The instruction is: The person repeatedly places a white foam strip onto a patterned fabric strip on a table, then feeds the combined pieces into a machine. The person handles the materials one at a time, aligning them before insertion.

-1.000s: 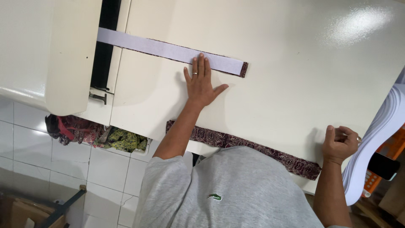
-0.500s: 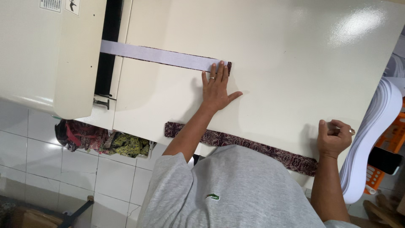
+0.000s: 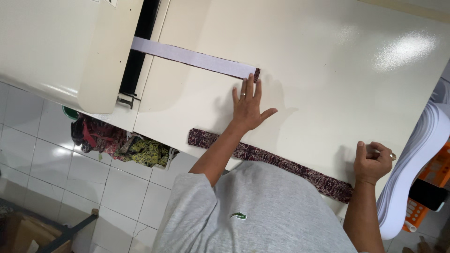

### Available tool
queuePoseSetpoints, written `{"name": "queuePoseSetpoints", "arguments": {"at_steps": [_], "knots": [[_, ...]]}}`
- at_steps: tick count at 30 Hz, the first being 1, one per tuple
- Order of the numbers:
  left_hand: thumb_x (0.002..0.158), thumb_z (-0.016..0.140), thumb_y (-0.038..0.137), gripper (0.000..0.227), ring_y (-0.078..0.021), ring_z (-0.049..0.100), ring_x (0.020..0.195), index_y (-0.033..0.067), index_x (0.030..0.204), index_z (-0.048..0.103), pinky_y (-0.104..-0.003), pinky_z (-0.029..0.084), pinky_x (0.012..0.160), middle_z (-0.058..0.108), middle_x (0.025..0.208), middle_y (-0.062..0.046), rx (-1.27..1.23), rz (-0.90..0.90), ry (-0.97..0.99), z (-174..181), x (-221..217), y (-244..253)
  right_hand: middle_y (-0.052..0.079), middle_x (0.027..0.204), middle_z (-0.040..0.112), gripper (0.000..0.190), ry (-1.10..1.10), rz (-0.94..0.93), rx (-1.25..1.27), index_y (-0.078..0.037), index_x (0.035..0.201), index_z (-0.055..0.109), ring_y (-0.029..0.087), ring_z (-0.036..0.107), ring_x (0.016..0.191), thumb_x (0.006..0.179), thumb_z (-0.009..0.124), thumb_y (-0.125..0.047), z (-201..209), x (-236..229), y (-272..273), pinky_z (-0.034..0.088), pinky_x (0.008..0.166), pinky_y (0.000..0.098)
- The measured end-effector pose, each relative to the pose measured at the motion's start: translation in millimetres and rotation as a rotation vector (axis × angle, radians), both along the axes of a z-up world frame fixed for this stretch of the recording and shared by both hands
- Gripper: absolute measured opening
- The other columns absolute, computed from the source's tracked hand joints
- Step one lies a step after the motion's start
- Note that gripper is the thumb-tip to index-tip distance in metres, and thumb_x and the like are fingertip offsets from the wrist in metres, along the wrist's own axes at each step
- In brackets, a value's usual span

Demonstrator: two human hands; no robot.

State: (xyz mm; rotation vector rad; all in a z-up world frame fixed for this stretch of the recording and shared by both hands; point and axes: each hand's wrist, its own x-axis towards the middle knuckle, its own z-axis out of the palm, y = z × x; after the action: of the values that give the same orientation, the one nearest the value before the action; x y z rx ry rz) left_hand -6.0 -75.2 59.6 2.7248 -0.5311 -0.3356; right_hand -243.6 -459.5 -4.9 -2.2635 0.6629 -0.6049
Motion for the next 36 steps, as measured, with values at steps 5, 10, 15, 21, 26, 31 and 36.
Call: {"name": "queuePoseSetpoints", "arguments": {"at_steps": [5, 10, 15, 21, 26, 31, 36], "knots": [[0.089, 0.06, 0.073, 0.104, -0.0394, 0.024, 0.15, 0.0013, 0.156, 0.027, -0.066, 0.017, 0.117, 0.022, 0.162, -0.026, 0.003, 0.271, -0.061, 11.6, -39.1, 73.0, 0.007, 0.093, 0.067, 0.027, -0.011, -0.005, 0.033, 0.002, 0.11, 0.065, 0.006, 0.06, 0.071, 0.099, 0.085, -0.013, -2.8, 0.8, -1.9, 0.05, 0.07, 0.0215], [0.092, 0.068, 0.051, 0.068, -0.0379, 0.044, 0.133, 0.0089, 0.143, 0.051, -0.054, 0.038, 0.108, 0.042, 0.146, -0.018, 0.147, 0.676, 0.192, 13.5, -79.7, 153.5, 0.006, 0.087, 0.067, 0.026, 0.008, -0.01, 0.008, 0.001, 0.11, 0.065, 0.006, 0.059, 0.069, 0.1, 0.083, -0.013, -3.0, 1.6, -3.1, 0.049, 0.069, 0.0212], [0.095, 0.067, 0.043, 0.045, -0.0338, 0.054, 0.122, 0.0149, 0.13, 0.062, -0.052, 0.045, 0.099, 0.055, 0.132, -0.012, 0.124, 0.802, 0.23, 3.2, -107.9, 173.4, 0.005, 0.087, 0.067, 0.024, 0.067, -0.009, -0.037, 0.001, 0.109, 0.064, 0.007, 0.061, 0.076, 0.102, 0.081, -0.014, -1.8, 1.8, -4.3, 0.05, 0.067, 0.0209], [0.089, 0.077, 0.023, 0.029, -0.0261, 0.066, 0.102, 0.0106, 0.114, 0.069, -0.04, 0.055, 0.086, 0.066, 0.112, -0.008, -0.111, 0.832, 0.092, -7.3, -118.2, 182.4, 0.004, 0.088, 0.067, 0.025, -0.021, 0.045, 0.033, 0.001, 0.111, 0.064, 0.007, 0.059, 0.072, 0.103, 0.082, -0.015, -7.6, -2.0, -8.3, 0.049, 0.073, 0.0209], [0.085, 0.08, 0.018, 0.031, -0.0235, 0.069, 0.09, 0.0094, 0.112, 0.069, -0.038, 0.058, 0.081, 0.068, 0.107, -0.006, -0.28, 0.854, 0.039, -6.5, -122.0, 188.5, 0.003, 0.087, 0.066, 0.023, -0.018, 0.054, 0.006, 0.0, 0.11, 0.063, 0.007, 0.059, 0.073, 0.101, 0.08, -0.013, -10.9, -2.5, -11.6, 0.049, 0.081, 0.0228], [0.073, 0.085, 0.016, 0.037, -0.0322, 0.065, 0.095, 0.009, 0.107, 0.072, -0.043, 0.055, 0.079, 0.063, 0.109, -0.013, -0.083, 0.672, -0.367, -2.7, -129.4, 191.4, 0.005, 0.081, 0.067, 0.023, -0.031, 0.091, -0.071, 0.002, 0.111, 0.065, 0.008, 0.06, 0.071, 0.105, 0.083, -0.011, -8.9, -1.4, -10.6, 0.05, 0.09, 0.0233], [0.084, 0.083, 0.028, 0.026, -0.024, 0.066, 0.088, 0.0129, 0.102, 0.072, -0.042, 0.054, 0.074, 0.066, 0.099, -0.004, -0.074, 0.814, -0.043, -2.5, -133.3, 183.9, 0.006, 0.091, 0.068, 0.024, -0.016, 0.067, -0.011, 0.002, 0.11, 0.064, 0.008, 0.061, 0.077, 0.102, 0.082, -0.012, -4.5, 0.7, -8.6, 0.05, 0.071, 0.0212]]}}
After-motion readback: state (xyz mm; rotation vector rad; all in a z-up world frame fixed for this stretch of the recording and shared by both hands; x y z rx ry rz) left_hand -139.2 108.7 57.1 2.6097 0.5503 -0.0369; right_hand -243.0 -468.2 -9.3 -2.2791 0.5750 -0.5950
